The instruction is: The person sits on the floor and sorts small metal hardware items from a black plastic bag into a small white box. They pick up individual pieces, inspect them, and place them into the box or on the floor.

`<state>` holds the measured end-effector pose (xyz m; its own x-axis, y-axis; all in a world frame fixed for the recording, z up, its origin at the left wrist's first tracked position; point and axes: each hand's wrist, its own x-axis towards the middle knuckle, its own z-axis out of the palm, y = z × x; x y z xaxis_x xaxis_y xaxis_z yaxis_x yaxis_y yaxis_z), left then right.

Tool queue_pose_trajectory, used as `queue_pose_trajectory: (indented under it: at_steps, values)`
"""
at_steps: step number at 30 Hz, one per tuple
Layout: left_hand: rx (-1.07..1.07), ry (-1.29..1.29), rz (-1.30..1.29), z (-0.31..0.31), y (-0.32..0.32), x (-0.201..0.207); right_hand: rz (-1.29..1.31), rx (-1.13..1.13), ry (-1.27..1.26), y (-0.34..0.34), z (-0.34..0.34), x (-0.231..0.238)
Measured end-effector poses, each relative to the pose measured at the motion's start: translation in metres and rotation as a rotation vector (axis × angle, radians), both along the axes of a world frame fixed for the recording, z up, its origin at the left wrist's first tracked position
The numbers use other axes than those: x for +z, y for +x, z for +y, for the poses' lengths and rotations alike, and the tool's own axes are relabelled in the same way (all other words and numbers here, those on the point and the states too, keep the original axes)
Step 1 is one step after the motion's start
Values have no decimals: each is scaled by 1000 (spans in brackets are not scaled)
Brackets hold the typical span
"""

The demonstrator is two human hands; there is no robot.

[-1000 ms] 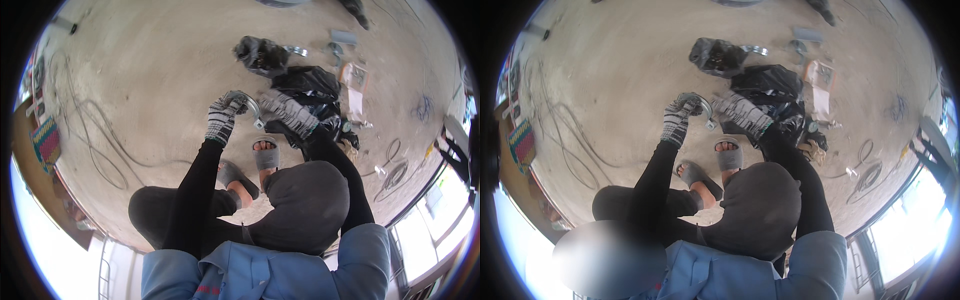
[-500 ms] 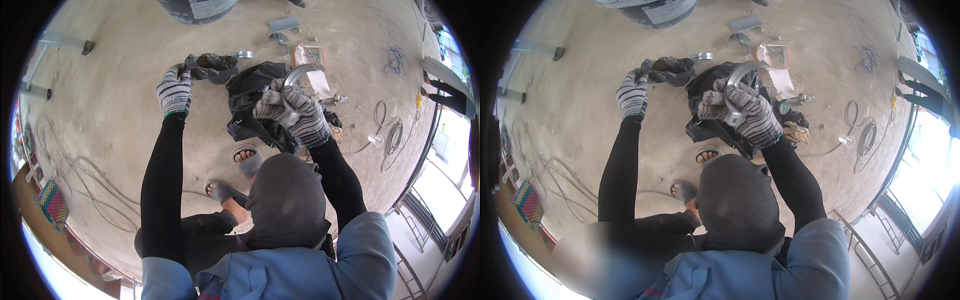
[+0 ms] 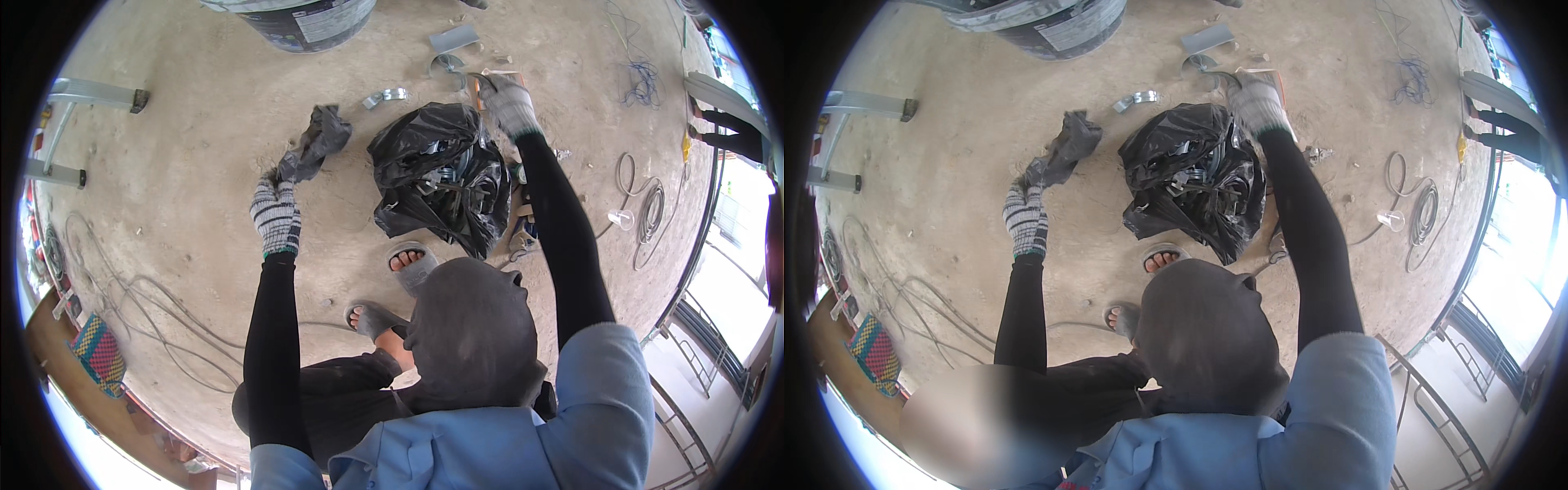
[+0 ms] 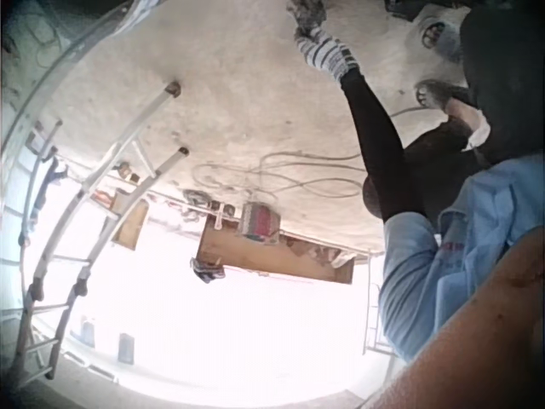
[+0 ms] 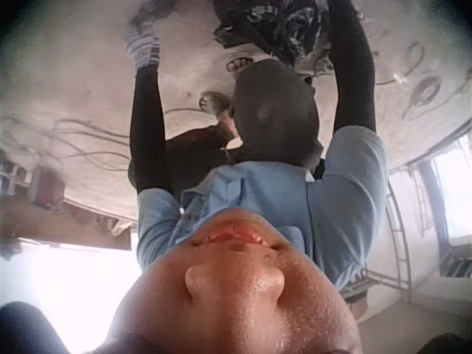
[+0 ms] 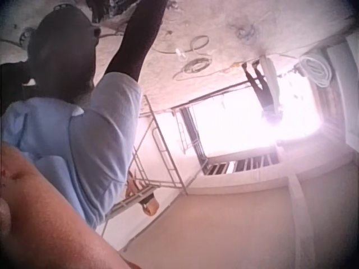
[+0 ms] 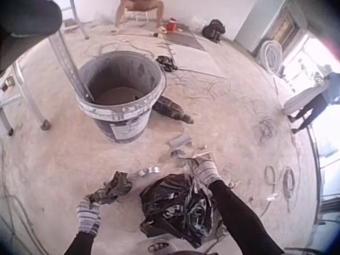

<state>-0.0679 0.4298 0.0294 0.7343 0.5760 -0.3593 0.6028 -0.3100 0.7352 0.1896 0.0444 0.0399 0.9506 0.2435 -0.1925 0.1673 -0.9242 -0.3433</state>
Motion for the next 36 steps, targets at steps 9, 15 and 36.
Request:
queue_pose_trajectory:
  at_steps: [9,15,36]
  values:
    - [-152,318,-43,-8,6,38,187,84,159,73,83,-97]
    - [-421,310,-29,5,12,-9,74,239,308,14,84,-76]
    - [-1113,749,-34,45,-2,31,125,943,243,-138,209,-8]
